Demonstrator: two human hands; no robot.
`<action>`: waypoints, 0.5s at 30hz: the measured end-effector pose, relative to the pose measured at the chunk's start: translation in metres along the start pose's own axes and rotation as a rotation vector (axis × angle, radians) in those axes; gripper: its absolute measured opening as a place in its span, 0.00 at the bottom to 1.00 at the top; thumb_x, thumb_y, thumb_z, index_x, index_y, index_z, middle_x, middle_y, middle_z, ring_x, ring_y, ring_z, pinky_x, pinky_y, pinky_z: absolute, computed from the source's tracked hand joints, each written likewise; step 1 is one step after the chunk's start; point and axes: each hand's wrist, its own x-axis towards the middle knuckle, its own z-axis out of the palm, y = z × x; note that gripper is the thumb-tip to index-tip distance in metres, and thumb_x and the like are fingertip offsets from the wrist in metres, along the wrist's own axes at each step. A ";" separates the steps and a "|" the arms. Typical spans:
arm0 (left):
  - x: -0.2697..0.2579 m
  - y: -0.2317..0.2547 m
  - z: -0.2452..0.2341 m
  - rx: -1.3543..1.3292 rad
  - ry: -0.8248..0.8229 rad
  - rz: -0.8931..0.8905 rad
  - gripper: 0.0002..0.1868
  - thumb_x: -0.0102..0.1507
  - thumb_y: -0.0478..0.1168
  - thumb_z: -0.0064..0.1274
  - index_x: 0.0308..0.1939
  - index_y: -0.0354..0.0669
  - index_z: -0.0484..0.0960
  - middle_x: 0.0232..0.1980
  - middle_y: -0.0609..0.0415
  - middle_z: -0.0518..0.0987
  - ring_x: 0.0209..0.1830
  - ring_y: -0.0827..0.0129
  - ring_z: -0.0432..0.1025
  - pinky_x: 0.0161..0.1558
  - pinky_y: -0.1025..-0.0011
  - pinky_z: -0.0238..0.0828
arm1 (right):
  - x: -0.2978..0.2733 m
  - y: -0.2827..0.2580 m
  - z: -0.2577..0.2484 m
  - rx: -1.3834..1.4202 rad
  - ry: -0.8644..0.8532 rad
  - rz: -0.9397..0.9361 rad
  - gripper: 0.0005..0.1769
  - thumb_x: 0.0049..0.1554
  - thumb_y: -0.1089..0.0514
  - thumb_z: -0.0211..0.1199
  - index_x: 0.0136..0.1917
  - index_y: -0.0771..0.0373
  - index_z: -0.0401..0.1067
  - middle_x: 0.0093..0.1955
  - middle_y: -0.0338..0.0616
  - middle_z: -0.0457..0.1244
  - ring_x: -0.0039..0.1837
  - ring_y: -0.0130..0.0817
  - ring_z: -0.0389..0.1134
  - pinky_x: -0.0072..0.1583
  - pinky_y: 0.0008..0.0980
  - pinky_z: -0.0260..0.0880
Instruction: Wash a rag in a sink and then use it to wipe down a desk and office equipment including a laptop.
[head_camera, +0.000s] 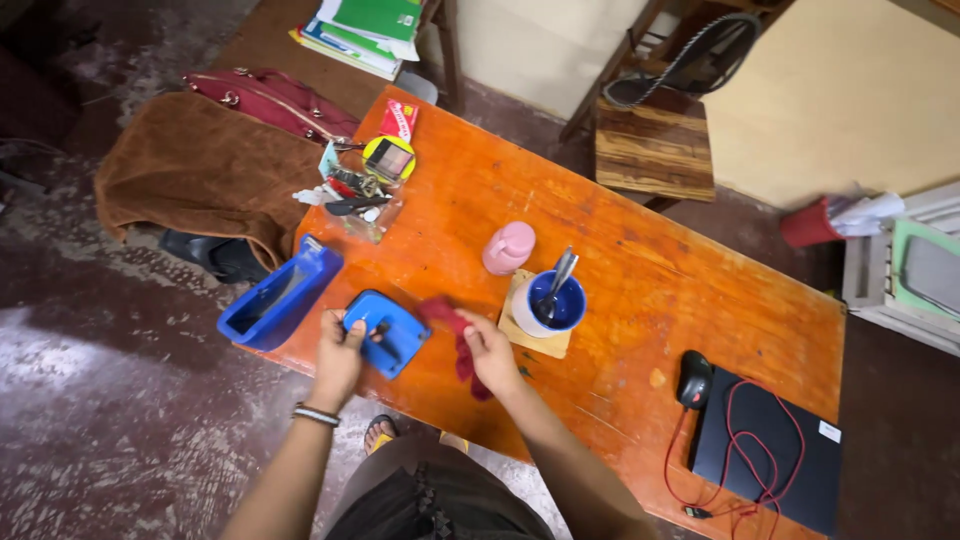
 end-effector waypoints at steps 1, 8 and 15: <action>0.000 0.003 0.012 0.000 -0.008 0.001 0.06 0.73 0.33 0.45 0.50 0.37 0.64 0.42 0.51 0.79 0.39 0.73 0.76 0.47 0.71 0.74 | -0.003 0.000 0.001 0.001 0.007 -0.002 0.20 0.67 0.64 0.51 0.70 0.61 0.73 0.51 0.63 0.65 0.48 0.60 0.68 0.54 0.49 0.69; 0.002 0.026 0.041 0.452 0.060 0.054 0.15 0.69 0.32 0.43 0.60 0.37 0.64 0.46 0.44 0.79 0.42 0.58 0.79 0.46 0.61 0.74 | -0.037 0.029 0.025 -0.756 0.060 -0.862 0.22 0.58 0.70 0.56 0.65 0.63 0.72 0.62 0.56 0.67 0.65 0.51 0.65 0.67 0.42 0.64; 0.006 0.033 0.034 0.681 0.011 0.043 0.20 0.69 0.35 0.47 0.63 0.37 0.63 0.47 0.36 0.82 0.48 0.45 0.77 0.50 0.55 0.72 | 0.008 0.016 0.049 -0.429 -0.073 -0.588 0.24 0.63 0.65 0.56 0.72 0.62 0.67 0.70 0.57 0.61 0.71 0.55 0.62 0.72 0.46 0.60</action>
